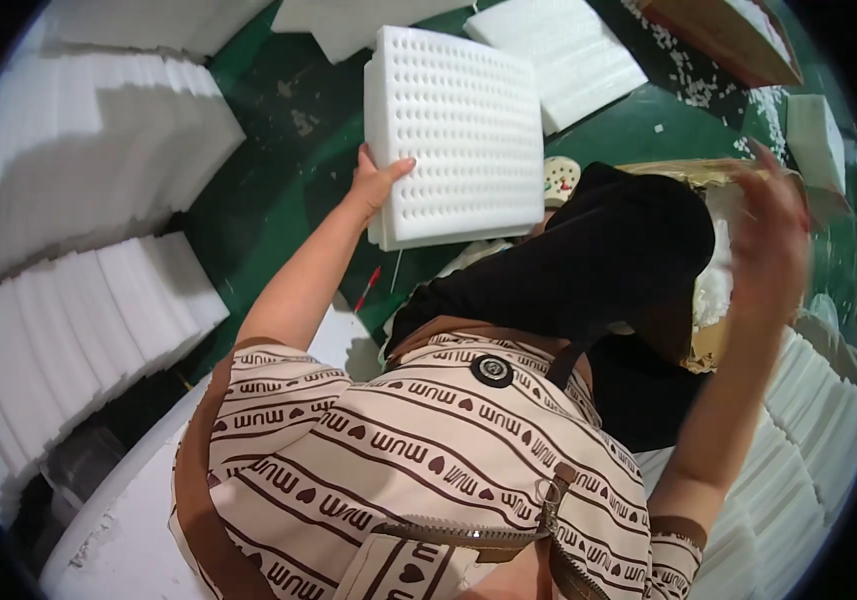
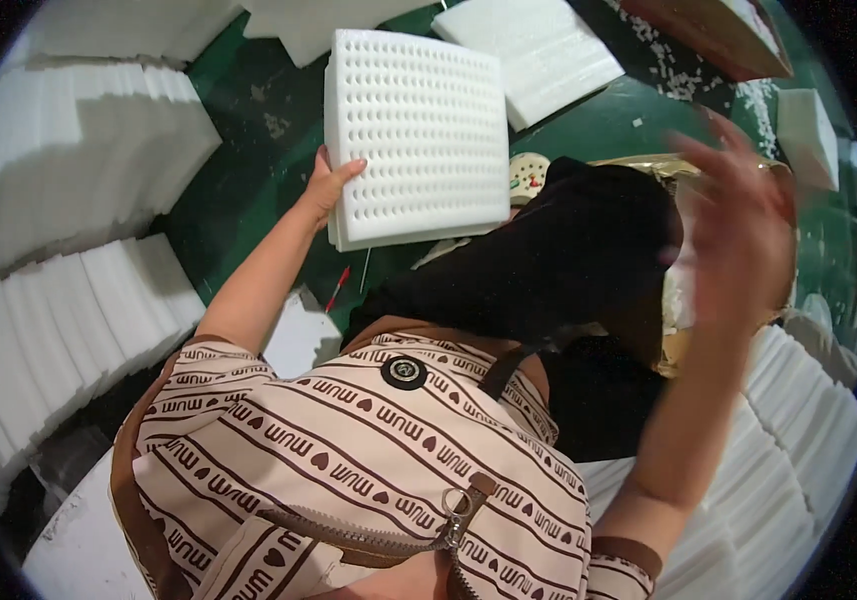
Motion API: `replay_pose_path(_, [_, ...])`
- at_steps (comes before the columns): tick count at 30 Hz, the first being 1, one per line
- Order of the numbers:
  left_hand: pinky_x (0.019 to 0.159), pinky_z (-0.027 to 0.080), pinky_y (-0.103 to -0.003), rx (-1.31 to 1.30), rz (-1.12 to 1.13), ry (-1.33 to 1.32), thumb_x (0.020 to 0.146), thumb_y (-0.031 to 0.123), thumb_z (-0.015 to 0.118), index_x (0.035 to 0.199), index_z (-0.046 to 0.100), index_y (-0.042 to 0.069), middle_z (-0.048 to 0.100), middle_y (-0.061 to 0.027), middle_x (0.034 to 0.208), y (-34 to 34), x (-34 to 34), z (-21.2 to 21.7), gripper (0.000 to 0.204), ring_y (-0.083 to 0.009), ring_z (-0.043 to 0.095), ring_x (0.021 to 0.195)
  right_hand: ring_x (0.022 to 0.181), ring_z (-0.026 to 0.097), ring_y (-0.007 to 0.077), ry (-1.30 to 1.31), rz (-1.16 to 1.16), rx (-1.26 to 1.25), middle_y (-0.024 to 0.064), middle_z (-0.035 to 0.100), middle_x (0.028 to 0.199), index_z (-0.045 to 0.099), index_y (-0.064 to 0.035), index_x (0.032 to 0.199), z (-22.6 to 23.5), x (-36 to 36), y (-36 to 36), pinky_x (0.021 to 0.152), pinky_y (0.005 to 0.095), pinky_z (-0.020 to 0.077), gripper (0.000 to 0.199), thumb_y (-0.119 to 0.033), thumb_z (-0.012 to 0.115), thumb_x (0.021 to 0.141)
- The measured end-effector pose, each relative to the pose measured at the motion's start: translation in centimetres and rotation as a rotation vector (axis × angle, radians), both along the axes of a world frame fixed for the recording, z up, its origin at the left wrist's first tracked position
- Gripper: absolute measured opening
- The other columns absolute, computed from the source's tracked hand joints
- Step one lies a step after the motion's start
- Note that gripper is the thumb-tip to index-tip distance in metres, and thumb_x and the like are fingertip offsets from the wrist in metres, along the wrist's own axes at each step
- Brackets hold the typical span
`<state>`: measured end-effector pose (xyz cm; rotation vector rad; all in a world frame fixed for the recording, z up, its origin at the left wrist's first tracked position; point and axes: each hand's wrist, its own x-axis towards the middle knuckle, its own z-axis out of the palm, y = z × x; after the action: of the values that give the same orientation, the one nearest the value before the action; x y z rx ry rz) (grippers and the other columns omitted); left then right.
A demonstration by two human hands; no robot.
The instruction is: Punching out circular cutouts from white foam sheets using a red marker tool in a factory setting.
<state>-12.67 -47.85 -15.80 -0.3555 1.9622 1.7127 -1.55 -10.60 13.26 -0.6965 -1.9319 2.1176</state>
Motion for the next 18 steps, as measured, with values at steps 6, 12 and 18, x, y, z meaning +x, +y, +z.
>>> replay_pose_path(6, [0.086, 0.047, -0.044, -0.509, -0.05, 0.085, 0.072, 0.037, 0.072, 0.137, 0.022, 0.004, 0.037, -0.028, 0.126, 7.1, 0.8, 4.3, 0.088, -0.0367, 0.053, 0.103, 0.062, 0.055, 0.0181, -0.496, 0.205, -0.169, 0.0107, 0.055, 0.086, 0.052, -0.0016, 0.115, -16.0, -8.1, -11.9, 0.046, 0.0254, 0.038, 0.039, -0.028, 0.054, 0.086])
replay_pose_path(12, [0.082, 0.049, -0.038, -0.667, -0.166, 0.527, 0.077, 0.041, 0.069, 0.135, 0.026, -0.001, 0.044, -0.028, 0.124, 11.5, 2.7, 5.2, 0.084, -0.0335, 0.056, 0.1, 0.068, 0.057, 0.0225, -0.263, 0.023, 0.317, 0.0129, 0.057, 0.087, 0.054, 0.0016, 0.109, -22.1, -8.2, -12.5, 0.059, 0.0297, 0.0456, 0.043, -0.033, 0.058, 0.084])
replay_pose_path(18, [0.075, 0.051, -0.032, 0.299, -0.021, -0.168, 0.078, 0.036, 0.069, 0.126, 0.039, -0.008, 0.056, -0.0251, 0.11, 9.9, -1.9, 7.7, 0.072, -0.0274, 0.061, 0.087, 0.071, 0.058, 0.0233, -0.313, 0.14, 0.155, 0.014, 0.061, 0.088, 0.057, 0.0027, 0.103, -19.1, -7.6, -9.9, 0.069, 0.0311, 0.047, 0.043, -0.034, 0.063, 0.081])
